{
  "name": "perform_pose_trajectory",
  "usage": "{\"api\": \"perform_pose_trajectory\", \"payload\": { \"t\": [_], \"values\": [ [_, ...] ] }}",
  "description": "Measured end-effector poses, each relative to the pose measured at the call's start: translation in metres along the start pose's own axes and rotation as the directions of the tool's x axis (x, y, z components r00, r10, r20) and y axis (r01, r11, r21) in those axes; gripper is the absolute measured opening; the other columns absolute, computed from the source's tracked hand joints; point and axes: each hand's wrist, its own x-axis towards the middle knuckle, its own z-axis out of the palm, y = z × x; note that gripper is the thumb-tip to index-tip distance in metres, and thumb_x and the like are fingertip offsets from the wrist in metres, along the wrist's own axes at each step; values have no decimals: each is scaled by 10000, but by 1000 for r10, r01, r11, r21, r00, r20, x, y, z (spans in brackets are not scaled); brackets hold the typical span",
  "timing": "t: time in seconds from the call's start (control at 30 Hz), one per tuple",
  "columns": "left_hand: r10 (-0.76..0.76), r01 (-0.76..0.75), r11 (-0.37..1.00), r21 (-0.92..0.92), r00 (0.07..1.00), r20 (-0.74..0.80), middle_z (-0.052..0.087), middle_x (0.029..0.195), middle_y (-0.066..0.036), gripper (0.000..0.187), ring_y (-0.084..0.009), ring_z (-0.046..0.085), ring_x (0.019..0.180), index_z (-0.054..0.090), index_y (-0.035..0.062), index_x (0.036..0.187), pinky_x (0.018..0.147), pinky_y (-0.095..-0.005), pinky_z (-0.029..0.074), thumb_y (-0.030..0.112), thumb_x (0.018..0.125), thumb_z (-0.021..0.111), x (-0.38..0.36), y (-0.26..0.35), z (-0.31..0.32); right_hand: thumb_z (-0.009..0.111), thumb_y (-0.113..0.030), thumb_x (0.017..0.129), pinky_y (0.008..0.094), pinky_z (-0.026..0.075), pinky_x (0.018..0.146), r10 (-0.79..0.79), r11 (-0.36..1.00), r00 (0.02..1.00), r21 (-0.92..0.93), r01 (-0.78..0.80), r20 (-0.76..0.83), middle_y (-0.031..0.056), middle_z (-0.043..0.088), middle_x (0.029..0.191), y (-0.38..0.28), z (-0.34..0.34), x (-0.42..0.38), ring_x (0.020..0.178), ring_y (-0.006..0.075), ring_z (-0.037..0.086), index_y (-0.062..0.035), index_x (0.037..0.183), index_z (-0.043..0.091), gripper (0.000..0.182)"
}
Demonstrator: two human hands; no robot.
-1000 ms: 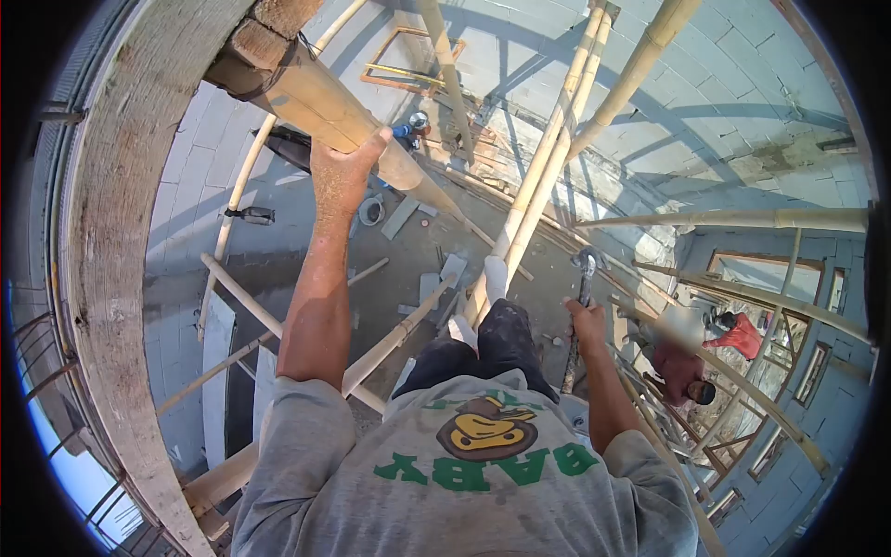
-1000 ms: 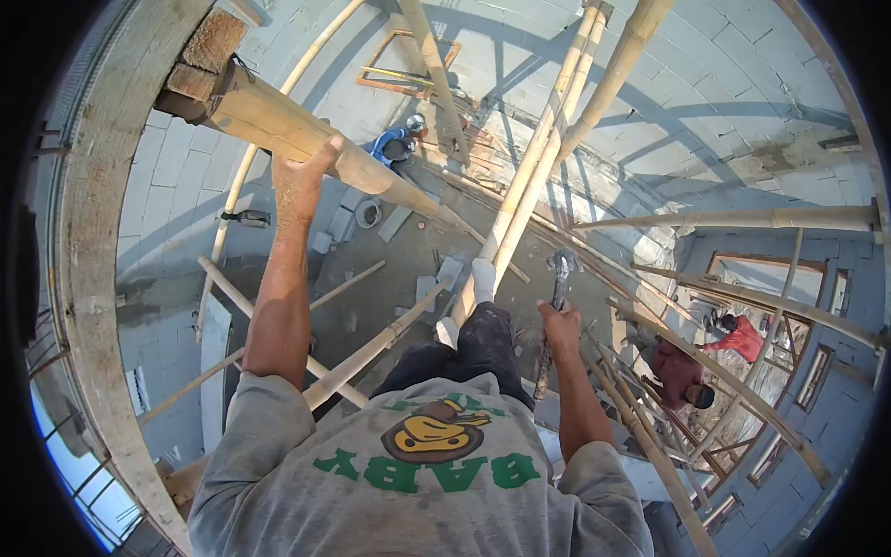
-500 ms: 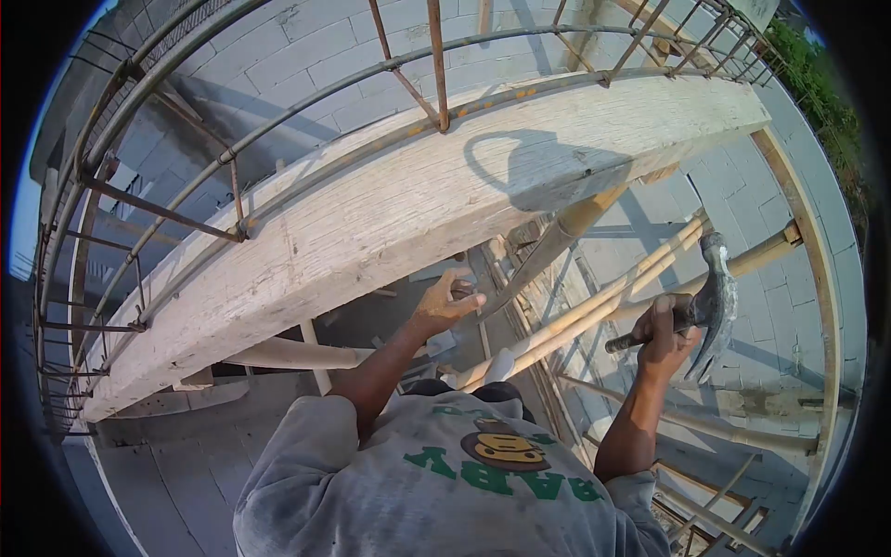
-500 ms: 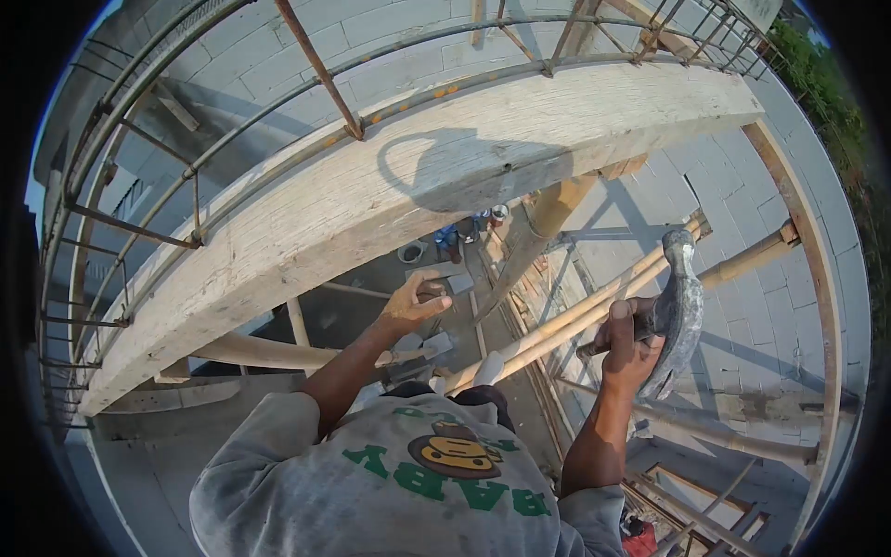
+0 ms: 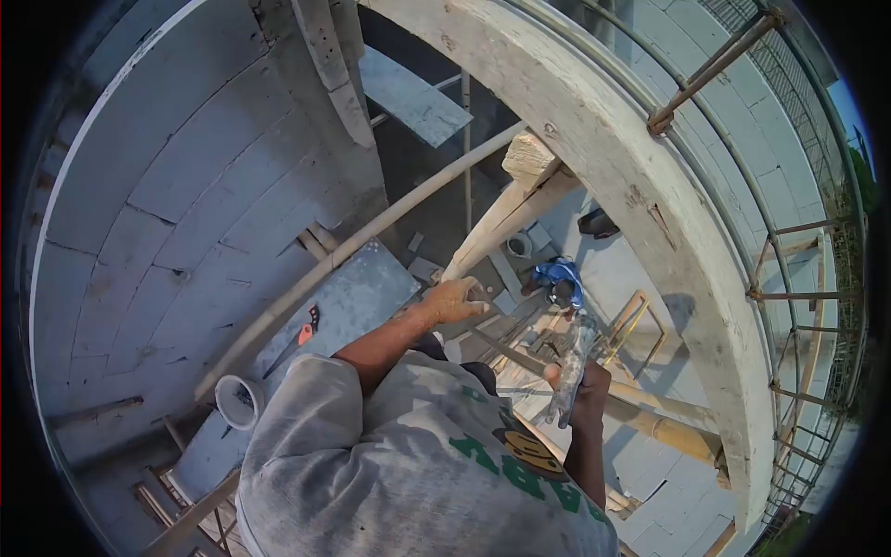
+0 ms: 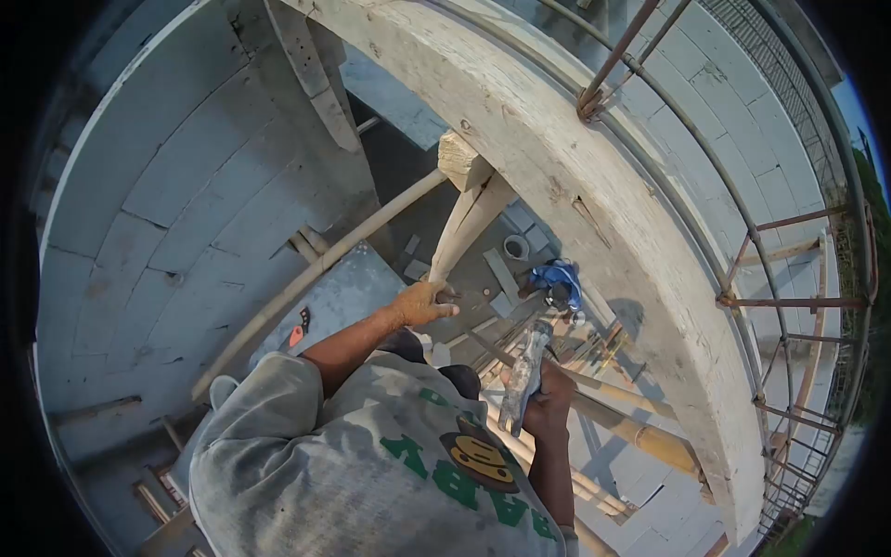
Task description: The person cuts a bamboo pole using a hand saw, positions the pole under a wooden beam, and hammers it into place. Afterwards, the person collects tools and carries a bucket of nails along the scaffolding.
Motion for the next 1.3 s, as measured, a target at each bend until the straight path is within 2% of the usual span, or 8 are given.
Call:
{"api": "perform_pose_trajectory", "payload": {
  "t": [0.17, 0.2, 0.3, 0.33, 0.37, 0.63, 1.2, 1.3],
  "values": [
    [-382, 277, 914, -296, 832, -402, 720, 1038, -193, 541, -320, 698, 962, 630, 2, 1164, 844, -408, 536, 405, 818, 733, -88, -69, 12, 800, -209, 835, 293, 425, 557, 358, 860, 817, 182, -477, 453, 40, 588, 692, 98, 40, 7, 620, 117, 534, -37, 747, 603, 275],
    [-454, 313, 881, -354, 770, -448, 720, 1033, -199, 529, -328, 699, 954, 635, -14, 1154, 850, -401, 536, 392, 825, 720, -114, -75, 16, 775, -213, 861, 267, 405, 527, 363, 595, 717, 444, -670, 595, 13, 593, 690, 115, 49, 12, 587, 88, 518, -39, 713, 605, 285],
    [-631, 434, 774, -461, 580, -515, 719, 1040, -201, 518, -327, 699, 961, 640, -9, 1161, 867, -398, 532, 378, 825, 718, -191, -90, 42, 758, -218, 880, 259, 388, 487, 94, 991, 780, -133, -14, 618, -11, 579, 649, 133, 72, 26, 537, 72, 497, -53, 697, 608, 288],
    [-681, 444, 731, -519, 535, -501, 715, 1050, -208, 517, -335, 692, 979, 647, 2, 1164, 884, -405, 526, 382, 821, 715, -216, -90, 49, 756, -216, 881, 287, 380, 442, 321, 943, 692, -154, -294, 647, -23, 551, 584, 119, 84, 30, 488, 85, 481, -61, 689, 607, 289],
    [-707, 448, 707, -548, 483, -517, 715, 1049, -207, 518, -338, 689, 984, 651, 5, 1156, 886, -407, 524, 390, 817, 716, -237, -93, 56, 761, -240, 879, 289, 376, 427, 336, 937, 659, -169, -305, 673, -17, 532, 559, 128, 97, 35, 470, 90, 473, -66, 680, 601, 309],
    [-868, 261, 493, -830, 83, -490, 713, 1030, -197, 478, -369, 673, 1001, 673, 102, 1105, 877, -459, 514, 463, 792, 694, -298, -113, 122, 741, -236, 883, 322, 373, 354, 482, 861, 489, -496, -112, 727, 40, 519, 551, 100, 197, 77, 371, 164, 487, -9, 780, 632, 272],
    [-957, -45, 249, -967, -166, -239, 714, 1010, -172, 441, -347, 676, 972, 663, 60, 1080, 847, -434, 515, 420, 827, 702, -352, -344, -5, 732, -182, 855, 304, 370, 395, 520, 715, 141, -519, 469, 843, 4, 510, 576, -82, 532, 110, 425, 123, 482, -58, 808, 592, 193],
    [-971, -53, 204, -978, -142, -194, 710, 1051, -187, 430, -378, 658, 1035, 670, 87, 1073, 896, -464, 507, 438, 826, 684, -353, -381, -26, 724, -186, 863, 299, 365, 386, 571, 659, 172, -573, 487, 803, -5, 484, 561, -64, 563, 125, 406, 121, 454, -77, 778, 561, 214]
  ]
}}
